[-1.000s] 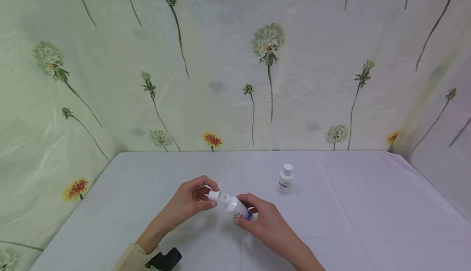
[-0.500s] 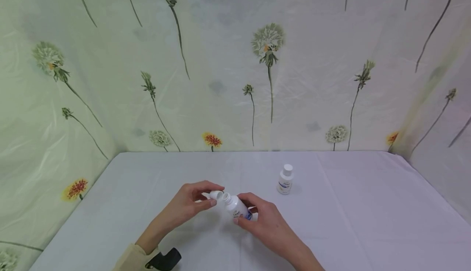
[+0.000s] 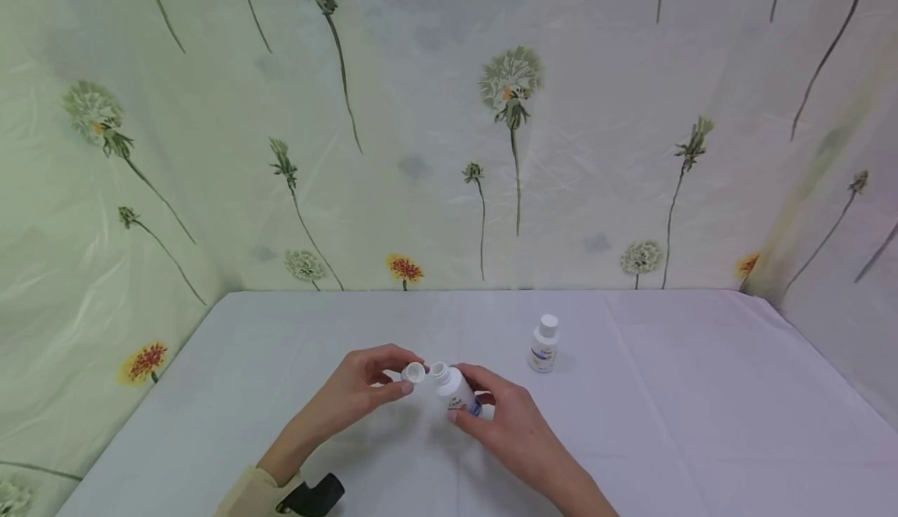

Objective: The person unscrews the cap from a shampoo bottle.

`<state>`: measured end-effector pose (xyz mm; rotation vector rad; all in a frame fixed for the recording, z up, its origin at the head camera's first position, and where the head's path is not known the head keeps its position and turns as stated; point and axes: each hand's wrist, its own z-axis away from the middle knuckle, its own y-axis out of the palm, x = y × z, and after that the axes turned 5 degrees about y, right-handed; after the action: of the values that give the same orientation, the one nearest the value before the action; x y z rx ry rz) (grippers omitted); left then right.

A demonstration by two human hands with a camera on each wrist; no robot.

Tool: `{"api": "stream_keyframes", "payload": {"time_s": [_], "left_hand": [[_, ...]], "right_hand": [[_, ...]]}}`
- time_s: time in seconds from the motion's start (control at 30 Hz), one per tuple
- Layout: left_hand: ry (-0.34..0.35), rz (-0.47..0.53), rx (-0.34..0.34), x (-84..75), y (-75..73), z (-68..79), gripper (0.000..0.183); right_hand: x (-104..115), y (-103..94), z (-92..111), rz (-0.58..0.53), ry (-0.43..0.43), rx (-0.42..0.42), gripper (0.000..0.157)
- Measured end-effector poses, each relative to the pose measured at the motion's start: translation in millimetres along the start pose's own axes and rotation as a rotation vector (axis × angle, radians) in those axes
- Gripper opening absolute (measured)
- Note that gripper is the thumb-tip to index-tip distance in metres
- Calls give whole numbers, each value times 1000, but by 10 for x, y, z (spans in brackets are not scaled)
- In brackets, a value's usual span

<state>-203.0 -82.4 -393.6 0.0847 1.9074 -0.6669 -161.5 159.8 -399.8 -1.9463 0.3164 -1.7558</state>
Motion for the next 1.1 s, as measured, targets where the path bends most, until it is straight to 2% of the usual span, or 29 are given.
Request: {"api": "stream_keyframes", "payload": {"time_s": [0.33, 0.63, 0.97, 1.1], "left_hand": [[3, 7, 24, 27, -17, 0, 25], [-3, -32, 14, 60, -17, 3, 25], [-16, -55, 49, 109, -44, 17, 23], [-22, -82, 61, 130, -65, 14, 21]], "right_hand": [[18, 10, -3, -51, 22, -3, 48], [31, 10, 12, 9, 40, -49, 48], [12, -1, 18, -121, 22, -24, 49], [8, -3, 5, -129, 0, -27, 47]]}}
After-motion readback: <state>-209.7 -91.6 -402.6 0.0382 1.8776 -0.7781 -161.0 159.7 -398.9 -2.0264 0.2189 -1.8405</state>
